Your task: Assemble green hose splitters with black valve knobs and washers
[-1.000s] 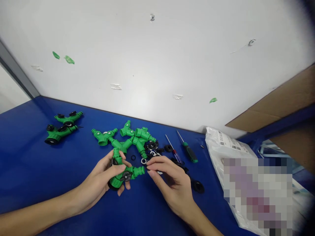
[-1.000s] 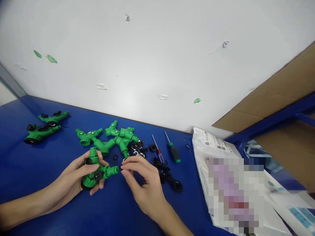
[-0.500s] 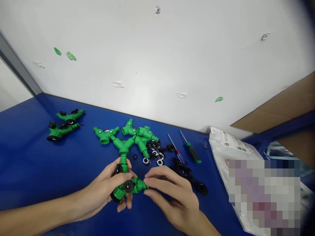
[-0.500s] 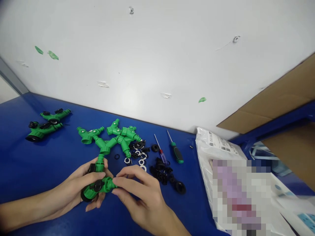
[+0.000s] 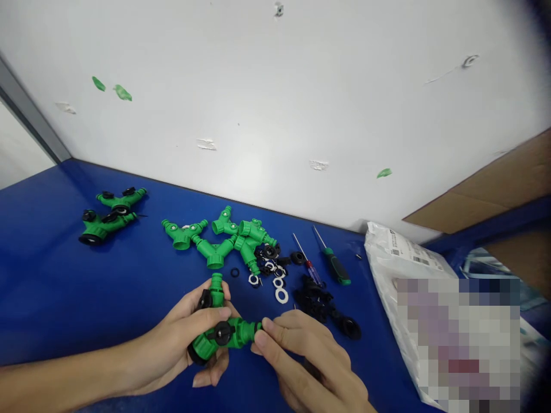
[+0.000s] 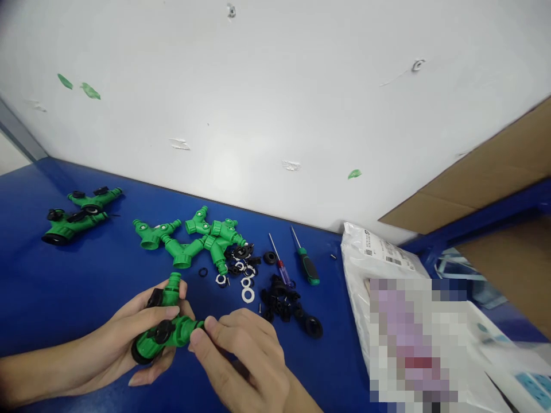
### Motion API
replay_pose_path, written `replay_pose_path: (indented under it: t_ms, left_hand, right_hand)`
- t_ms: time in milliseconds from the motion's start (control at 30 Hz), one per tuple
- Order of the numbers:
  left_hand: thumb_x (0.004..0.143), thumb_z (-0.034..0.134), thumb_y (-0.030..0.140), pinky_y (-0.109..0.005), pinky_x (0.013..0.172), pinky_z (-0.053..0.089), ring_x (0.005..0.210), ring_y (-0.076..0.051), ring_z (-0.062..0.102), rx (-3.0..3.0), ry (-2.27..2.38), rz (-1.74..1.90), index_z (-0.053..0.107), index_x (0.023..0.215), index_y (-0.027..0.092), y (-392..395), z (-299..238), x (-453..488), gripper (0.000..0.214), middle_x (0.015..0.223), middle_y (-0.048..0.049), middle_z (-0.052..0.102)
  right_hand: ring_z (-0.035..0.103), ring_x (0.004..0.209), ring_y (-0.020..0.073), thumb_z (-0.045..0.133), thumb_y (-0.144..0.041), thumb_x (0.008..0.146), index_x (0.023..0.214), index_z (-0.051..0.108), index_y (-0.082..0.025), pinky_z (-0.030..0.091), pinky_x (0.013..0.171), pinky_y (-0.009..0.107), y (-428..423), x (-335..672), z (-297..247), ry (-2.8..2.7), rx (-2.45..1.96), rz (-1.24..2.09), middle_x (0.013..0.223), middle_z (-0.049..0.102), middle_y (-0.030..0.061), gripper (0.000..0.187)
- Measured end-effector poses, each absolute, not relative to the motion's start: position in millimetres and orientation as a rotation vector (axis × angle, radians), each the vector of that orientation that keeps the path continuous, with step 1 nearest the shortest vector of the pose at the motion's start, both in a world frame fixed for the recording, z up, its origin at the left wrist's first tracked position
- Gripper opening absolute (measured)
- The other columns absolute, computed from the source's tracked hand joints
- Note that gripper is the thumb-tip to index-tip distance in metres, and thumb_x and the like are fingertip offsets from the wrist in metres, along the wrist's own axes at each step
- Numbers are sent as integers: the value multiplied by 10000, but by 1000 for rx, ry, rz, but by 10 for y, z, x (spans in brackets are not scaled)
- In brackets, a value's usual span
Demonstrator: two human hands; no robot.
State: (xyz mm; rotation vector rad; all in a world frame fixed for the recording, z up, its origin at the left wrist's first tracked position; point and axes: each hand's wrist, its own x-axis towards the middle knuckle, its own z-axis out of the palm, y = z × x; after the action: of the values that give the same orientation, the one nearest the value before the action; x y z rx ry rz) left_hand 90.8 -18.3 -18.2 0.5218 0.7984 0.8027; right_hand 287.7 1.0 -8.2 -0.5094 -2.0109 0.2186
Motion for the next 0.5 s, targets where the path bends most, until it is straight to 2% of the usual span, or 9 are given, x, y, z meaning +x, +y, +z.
replay_pose_path:
  t_ms: [100,233,333,500]
  left_hand:
    - [937,563,352,-163,352,321,439,-83,576,478,798,790,436,1026,246,-184,-175,899,188,868,14,605]
    - [932,571,367,-156,342,294,431,-84,575,465,759,739,443,1008,244,-180,-190,880,192,826,18,604]
    - [915,601,389,-153,340,288,413,-74,559,467,721,703,454,981,241,-180,-194,879,219,794,23,605]
    - [881,648,430,-151,342,281,405,-69,556,461,725,712,467,981,243,-182,-171,889,279,776,29,606]
  right_hand:
    - [698,615,182,651,-1,857,1244,670,-207,613,496,306,8,2875,-136,-1992,-528,242,741,733,37,438]
    - [692,641,179,678,-86,883,1076,710,-154,619,521,292,33,2902,-123,-2006,-453,348,788,724,74,207]
    - [678,655,174,687,-111,883,953,690,-162,621,566,289,37,2923,-62,-2030,-459,492,793,699,78,86]
    - [657,714,163,661,-99,897,963,639,-177,593,614,258,42,2940,1,-2056,-533,696,838,666,72,105]
